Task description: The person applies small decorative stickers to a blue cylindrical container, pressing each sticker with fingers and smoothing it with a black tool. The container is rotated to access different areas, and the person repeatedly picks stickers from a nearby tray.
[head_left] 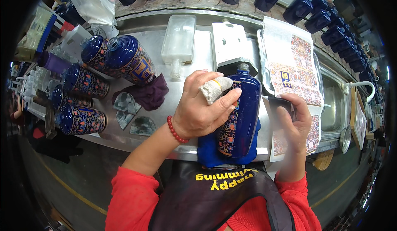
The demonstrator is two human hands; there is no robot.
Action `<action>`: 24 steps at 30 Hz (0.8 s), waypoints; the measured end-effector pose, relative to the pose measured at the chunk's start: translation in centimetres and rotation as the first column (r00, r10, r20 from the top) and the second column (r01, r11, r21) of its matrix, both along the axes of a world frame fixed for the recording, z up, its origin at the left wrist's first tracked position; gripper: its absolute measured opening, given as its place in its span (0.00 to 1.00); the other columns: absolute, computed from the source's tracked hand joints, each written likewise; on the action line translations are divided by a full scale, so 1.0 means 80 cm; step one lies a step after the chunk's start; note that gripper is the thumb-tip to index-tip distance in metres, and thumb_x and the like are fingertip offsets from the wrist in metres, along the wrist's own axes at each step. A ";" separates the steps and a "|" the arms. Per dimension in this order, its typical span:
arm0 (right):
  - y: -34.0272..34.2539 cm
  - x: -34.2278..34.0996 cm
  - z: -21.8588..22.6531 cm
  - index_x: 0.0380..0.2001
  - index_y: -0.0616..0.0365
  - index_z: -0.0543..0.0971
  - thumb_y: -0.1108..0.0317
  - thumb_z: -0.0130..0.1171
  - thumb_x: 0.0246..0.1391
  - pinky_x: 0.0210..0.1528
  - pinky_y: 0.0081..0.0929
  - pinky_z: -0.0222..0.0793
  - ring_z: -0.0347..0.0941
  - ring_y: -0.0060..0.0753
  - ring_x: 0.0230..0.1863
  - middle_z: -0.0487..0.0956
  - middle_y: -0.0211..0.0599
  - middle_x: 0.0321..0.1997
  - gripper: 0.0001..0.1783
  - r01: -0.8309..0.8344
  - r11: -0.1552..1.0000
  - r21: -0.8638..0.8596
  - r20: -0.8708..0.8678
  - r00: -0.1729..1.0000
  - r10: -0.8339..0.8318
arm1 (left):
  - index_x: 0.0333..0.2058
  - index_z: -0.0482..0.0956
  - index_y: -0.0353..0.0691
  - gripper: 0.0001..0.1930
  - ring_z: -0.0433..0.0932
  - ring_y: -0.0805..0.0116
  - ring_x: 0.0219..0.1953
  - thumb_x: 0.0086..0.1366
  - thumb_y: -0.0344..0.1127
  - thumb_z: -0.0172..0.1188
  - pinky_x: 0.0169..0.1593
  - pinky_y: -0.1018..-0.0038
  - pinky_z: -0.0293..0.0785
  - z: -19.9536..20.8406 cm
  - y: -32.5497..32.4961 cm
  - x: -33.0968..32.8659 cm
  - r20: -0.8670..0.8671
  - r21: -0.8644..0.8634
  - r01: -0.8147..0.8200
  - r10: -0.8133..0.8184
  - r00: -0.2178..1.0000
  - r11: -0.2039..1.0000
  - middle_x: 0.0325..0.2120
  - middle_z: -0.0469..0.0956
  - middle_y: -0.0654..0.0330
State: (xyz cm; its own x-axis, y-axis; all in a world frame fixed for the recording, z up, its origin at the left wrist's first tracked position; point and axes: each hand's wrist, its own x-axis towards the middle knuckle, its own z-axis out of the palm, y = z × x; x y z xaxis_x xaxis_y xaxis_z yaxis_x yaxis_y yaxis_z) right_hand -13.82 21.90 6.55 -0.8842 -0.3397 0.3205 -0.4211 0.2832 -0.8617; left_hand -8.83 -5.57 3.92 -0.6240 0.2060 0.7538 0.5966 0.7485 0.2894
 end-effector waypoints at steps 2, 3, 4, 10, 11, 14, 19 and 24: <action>0.000 0.000 -0.001 0.48 0.63 0.80 0.77 0.65 0.56 0.46 0.22 0.70 0.76 0.26 0.41 0.80 0.36 0.42 0.15 0.006 1.000 -0.006 0.003 1.000 -0.006 | 0.50 0.86 0.44 0.19 0.74 0.51 0.52 0.58 0.36 0.68 0.60 0.51 0.69 -0.002 0.001 -0.003 0.008 0.014 -0.011 0.011 1.000 1.000 0.46 0.81 0.53; 0.000 0.001 0.000 0.48 0.63 0.80 0.77 0.65 0.56 0.46 0.22 0.70 0.76 0.26 0.41 0.80 0.36 0.41 0.15 0.003 1.000 -0.003 0.010 1.000 -0.003 | 0.51 0.86 0.44 0.20 0.75 0.50 0.52 0.59 0.36 0.67 0.61 0.51 0.68 -0.003 0.001 -0.004 0.015 0.023 -0.017 0.017 1.000 1.000 0.46 0.81 0.53; 0.000 0.001 0.000 0.48 0.63 0.80 0.77 0.65 0.56 0.46 0.22 0.70 0.76 0.26 0.41 0.80 0.36 0.41 0.15 0.000 1.000 -0.002 0.017 1.000 0.000 | 0.51 0.86 0.44 0.19 0.75 0.50 0.52 0.61 0.38 0.66 0.61 0.50 0.68 -0.004 0.000 -0.004 0.017 0.022 -0.020 0.020 1.000 1.000 0.47 0.81 0.53; 0.003 0.001 0.000 0.48 0.63 0.80 0.77 0.65 0.56 0.47 0.22 0.70 0.76 0.25 0.42 0.80 0.36 0.42 0.15 0.013 1.000 -0.020 0.022 1.000 -0.012 | 0.55 0.84 0.43 0.28 0.73 0.54 0.55 0.73 0.60 0.51 0.66 0.50 0.61 -0.005 -0.002 0.012 0.049 -0.095 -0.058 0.063 0.997 0.994 0.47 0.83 0.54; 0.003 0.001 -0.001 0.48 0.63 0.80 0.77 0.65 0.56 0.46 0.22 0.71 0.76 0.25 0.42 0.80 0.36 0.42 0.15 0.011 1.000 -0.022 0.006 1.000 -0.011 | 0.55 0.84 0.43 0.30 0.72 0.54 0.56 0.73 0.61 0.50 0.67 0.50 0.59 -0.007 -0.001 0.014 0.058 -0.103 -0.060 0.066 0.996 0.993 0.48 0.83 0.55; 0.003 0.001 -0.003 0.48 0.63 0.80 0.77 0.65 0.56 0.46 0.21 0.71 0.76 0.25 0.42 0.81 0.36 0.42 0.16 0.017 1.000 -0.007 0.011 1.000 -0.017 | 0.57 0.83 0.43 0.34 0.70 0.55 0.59 0.73 0.66 0.46 0.70 0.50 0.52 -0.010 0.003 0.016 0.086 -0.115 -0.067 0.077 0.993 0.991 0.48 0.83 0.56; 0.005 0.001 -0.001 0.49 0.63 0.80 0.77 0.65 0.57 0.48 0.22 0.71 0.76 0.24 0.44 0.80 0.36 0.44 0.15 0.016 1.000 -0.022 0.044 0.999 -0.015 | 0.61 0.79 0.45 0.39 0.65 0.60 0.64 0.73 0.70 0.37 0.72 0.48 0.45 -0.012 0.009 0.025 0.098 -0.102 -0.037 0.047 0.994 0.994 0.53 0.82 0.62; 0.004 0.002 -0.003 0.51 0.64 0.78 0.76 0.62 0.61 0.49 0.21 0.71 0.75 0.23 0.44 0.79 0.34 0.46 0.15 0.063 0.994 -0.093 0.130 0.990 -0.050 | 0.64 0.76 0.43 0.42 0.63 0.55 0.69 0.73 0.72 0.35 0.73 0.45 0.41 -0.013 0.015 0.022 0.178 -0.093 -0.018 0.034 0.983 0.995 0.55 0.81 0.58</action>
State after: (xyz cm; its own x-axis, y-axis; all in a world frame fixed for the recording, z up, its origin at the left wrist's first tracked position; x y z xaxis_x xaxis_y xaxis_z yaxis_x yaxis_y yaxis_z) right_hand -13.70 22.19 6.28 -0.9368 -0.2609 0.2329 -0.2919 0.2163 -0.9317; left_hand -7.07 -4.39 2.92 -0.7532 0.2503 0.6084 0.5212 0.7912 0.3199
